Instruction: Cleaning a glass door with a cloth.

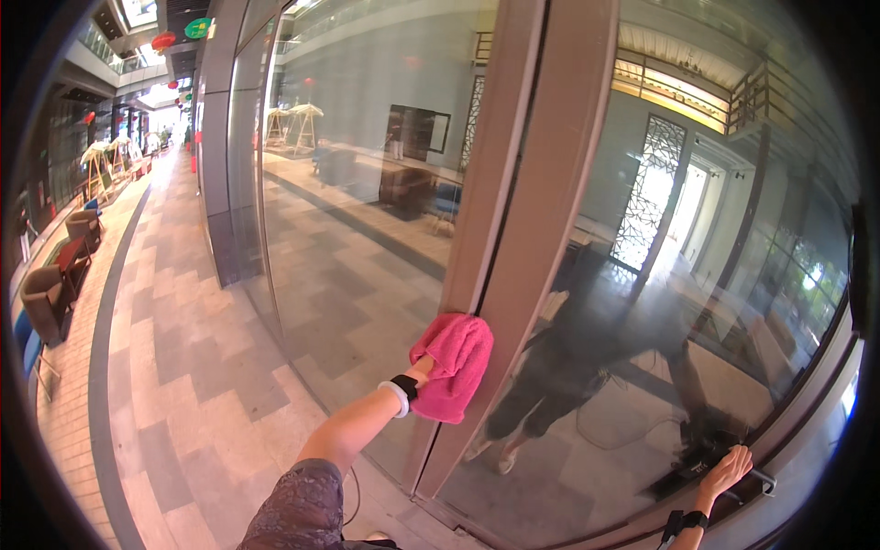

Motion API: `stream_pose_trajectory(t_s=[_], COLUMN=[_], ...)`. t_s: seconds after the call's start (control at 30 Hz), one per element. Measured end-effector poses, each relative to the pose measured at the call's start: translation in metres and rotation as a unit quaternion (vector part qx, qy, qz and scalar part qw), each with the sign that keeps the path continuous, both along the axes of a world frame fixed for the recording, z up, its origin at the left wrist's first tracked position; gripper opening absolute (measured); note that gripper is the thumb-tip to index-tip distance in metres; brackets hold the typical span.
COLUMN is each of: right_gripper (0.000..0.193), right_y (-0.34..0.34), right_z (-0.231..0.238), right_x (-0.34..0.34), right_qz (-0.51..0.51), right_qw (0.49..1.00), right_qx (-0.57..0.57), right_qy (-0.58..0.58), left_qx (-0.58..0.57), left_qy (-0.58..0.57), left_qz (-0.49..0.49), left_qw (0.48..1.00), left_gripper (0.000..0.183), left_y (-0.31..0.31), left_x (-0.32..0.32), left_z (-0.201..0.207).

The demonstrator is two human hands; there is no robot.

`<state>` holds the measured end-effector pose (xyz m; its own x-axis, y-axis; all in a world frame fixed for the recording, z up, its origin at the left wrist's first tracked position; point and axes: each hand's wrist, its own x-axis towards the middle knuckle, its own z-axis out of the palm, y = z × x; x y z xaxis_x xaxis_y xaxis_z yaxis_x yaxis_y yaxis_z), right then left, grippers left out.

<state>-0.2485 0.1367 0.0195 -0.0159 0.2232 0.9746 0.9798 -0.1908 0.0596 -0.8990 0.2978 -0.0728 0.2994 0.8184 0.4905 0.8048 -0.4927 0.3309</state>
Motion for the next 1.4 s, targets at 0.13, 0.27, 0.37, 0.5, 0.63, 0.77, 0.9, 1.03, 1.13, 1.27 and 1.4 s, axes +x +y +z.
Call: stream_pose_trajectory(t_s=[0.13, 0.27, 0.37, 0.5, 0.63, 0.77, 0.9, 1.03, 1.13, 1.27, 1.4], right_gripper=[0.027, 0.030, 0.026, 0.025, 0.037, 0.040, 0.047, 0.053, 0.057, 0.069, 0.069], right_y=[-0.004, -0.011, -0.007, -0.010, 0.016, 0.053, 0.095, 0.130, 0.157, 0.170, 0.169], right_z=[-0.001, 0.001, 0.011, 0.026, 0.003, 0.010, 0.008, -0.015, -0.050, -0.062, -0.054], right_x=[-0.004, -0.003, -0.044, -0.184, -0.295, -0.398, -0.473, -0.542, -0.556, -0.562, -0.569], right_qz=[-0.010, -0.062, -0.112, 0.023, 0.129, 0.214, 0.275, 0.281, 0.230, 0.224, 0.223], right_qw=[1.000, 0.994, 0.983, 0.991, 0.979, 0.968, 0.957, 0.945, 0.969, 0.973, 0.974], right_qx=[-0.027, -0.073, -0.095, -0.110, -0.154, -0.127, -0.090, -0.163, -0.087, -0.052, -0.021], right_qy=[0.010, 0.061, 0.114, 0.072, 0.037, 0.026, 0.021, -0.040, -0.006, 0.009, -0.009], left_qx=[-0.006, -0.010, 0.075, 0.076, 0.031, -0.008, -0.013, 0.021, 0.053, 0.118, 0.161], left_qy=[0.021, -0.073, -0.093, -0.138, -0.206, -0.261, -0.310, -0.356, -0.398, -0.428, -0.442], left_qz=[-0.003, 0.054, 0.113, 0.141, 0.160, 0.198, 0.238, 0.264, 0.274, 0.302, 0.268], left_qw=[1.000, 0.996, 0.986, 0.977, 0.965, 0.945, 0.920, 0.896, 0.874, 0.844, 0.841], left_gripper=[0.044, 0.043, 0.038, 0.038, 0.038, 0.038, 0.038, 0.038, 0.038, 0.038, 0.038], left_y=[0.007, 0.025, 0.046, 0.062, 0.069, 0.068, 0.071, 0.087, 0.100, 0.111, 0.127], left_x=[-0.023, -0.043, -0.088, -0.130, -0.157, -0.202, -0.250, -0.293, -0.312, -0.344, -0.339], left_z=[0.006, 0.049, 0.076, 0.053, -0.004, -0.057, -0.079, -0.066, -0.053, -0.024, 0.022])
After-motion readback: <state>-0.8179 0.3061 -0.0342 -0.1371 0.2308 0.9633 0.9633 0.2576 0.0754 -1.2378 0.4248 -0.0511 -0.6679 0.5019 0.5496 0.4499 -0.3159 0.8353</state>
